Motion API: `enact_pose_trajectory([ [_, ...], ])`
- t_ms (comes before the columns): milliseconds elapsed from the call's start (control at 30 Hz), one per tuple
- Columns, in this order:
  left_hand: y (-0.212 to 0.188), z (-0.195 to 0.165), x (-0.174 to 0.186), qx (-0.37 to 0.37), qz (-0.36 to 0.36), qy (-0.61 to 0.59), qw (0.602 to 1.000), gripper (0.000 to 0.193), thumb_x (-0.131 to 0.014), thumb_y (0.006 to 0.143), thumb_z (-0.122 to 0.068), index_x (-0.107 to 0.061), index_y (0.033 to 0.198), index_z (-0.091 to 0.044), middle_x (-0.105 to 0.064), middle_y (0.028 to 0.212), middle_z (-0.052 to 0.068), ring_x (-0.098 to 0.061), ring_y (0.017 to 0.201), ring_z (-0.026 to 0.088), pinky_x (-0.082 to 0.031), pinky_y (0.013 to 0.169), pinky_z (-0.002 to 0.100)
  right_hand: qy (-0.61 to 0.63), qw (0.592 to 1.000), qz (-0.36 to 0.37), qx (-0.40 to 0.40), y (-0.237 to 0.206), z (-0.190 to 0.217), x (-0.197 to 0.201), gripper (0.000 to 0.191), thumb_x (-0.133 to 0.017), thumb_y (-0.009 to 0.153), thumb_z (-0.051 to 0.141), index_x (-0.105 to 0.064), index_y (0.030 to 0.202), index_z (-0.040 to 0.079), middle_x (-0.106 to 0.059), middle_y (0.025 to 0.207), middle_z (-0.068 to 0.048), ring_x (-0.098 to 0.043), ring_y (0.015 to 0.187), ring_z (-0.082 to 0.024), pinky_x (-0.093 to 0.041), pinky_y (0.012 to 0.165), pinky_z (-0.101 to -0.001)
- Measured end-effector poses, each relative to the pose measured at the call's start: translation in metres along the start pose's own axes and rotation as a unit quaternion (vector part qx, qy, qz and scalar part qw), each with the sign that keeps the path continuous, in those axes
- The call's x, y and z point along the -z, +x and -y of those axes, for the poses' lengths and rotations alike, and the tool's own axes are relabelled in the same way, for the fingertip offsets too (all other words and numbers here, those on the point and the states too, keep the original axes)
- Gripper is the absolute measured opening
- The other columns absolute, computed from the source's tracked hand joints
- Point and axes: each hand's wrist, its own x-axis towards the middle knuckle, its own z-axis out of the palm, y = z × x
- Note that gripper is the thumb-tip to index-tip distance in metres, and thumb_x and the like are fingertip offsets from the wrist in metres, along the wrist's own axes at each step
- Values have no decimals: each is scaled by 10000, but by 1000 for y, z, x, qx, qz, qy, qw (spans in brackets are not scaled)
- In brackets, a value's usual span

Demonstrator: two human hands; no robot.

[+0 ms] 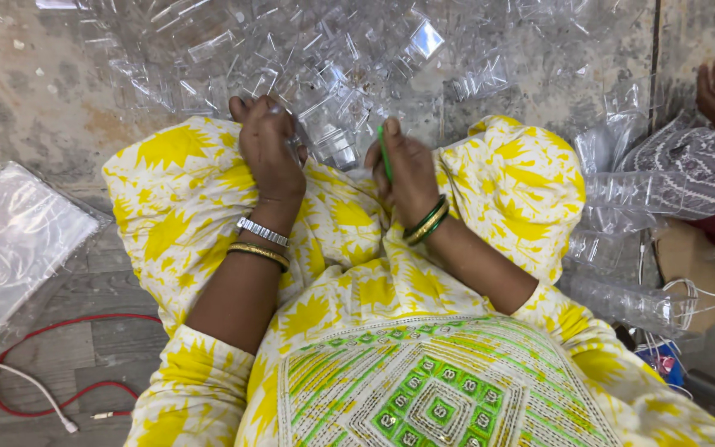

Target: The person sits on the floor and cuts small clear plastic pieces with a green utility knife, holding each piece in one hand while slicing with the other. Cut pieces and scraps accumulate on the plastic-covered floor around them as they work through the pieces one at a time.

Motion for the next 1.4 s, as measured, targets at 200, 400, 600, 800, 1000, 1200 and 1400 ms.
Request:
enact_pose_trajectory([
  [200,-2,0,-6,-85,69,142,984,377,-581,1020,-165,-420,701,-45,-432,646,7,-431,695,142,-64,1220,471,-9,964,109,244,18,7,6,338,-717,1056,273,-607,1236,9,-670,1056,-58,-578,816,-95,-461,707,-270],
  [400,0,5,1,254,109,-273,921,241,-580,1040,-264,-630,943,-48,-628,818,49,-582,710,159,-485,661,330,66,990,52,111,23,14,10,245,-770,939,85,-655,1144,17,-740,880,-130,-600,591,-82,-437,505,-229],
  [600,2,20,3,258,225,-320,883,174,-691,1034,-179,-645,1072,-16,-681,941,63,-680,798,162,-568,675,289,142,980,82,114,22,14,30,159,-751,967,68,-655,1085,22,-755,882,-155,-519,484,-81,-386,430,-240],
  [800,0,23,6,214,240,-250,913,187,-696,1028,-199,-637,1016,-22,-677,880,62,-673,723,154,-588,623,299,151,973,111,132,12,4,30,126,-748,996,69,-661,1068,12,-754,916,-172,-507,510,-82,-380,457,-242],
  [1000,-2,17,6,190,281,-177,924,270,-638,1077,-285,-601,954,-48,-659,805,56,-646,646,127,-570,575,273,183,976,90,80,10,7,33,147,-740,967,80,-635,1064,41,-755,877,-160,-474,460,-59,-377,423,-234],
  [1200,-12,28,-4,210,265,42,940,393,-606,1110,-313,-605,848,-21,-615,709,59,-594,547,111,-485,462,253,88,992,33,83,21,-3,52,137,-751,964,93,-669,1059,40,-755,847,-130,-507,480,-69,-365,423,-224],
  [1400,-6,43,-11,197,157,7,968,196,-602,1058,-262,-606,1034,-67,-644,889,10,-601,562,71,-525,477,227,-236,879,-223,350,70,27,128,127,-719,937,-29,-733,1045,37,-755,887,-76,-756,812,-167,-628,755,-326],
])
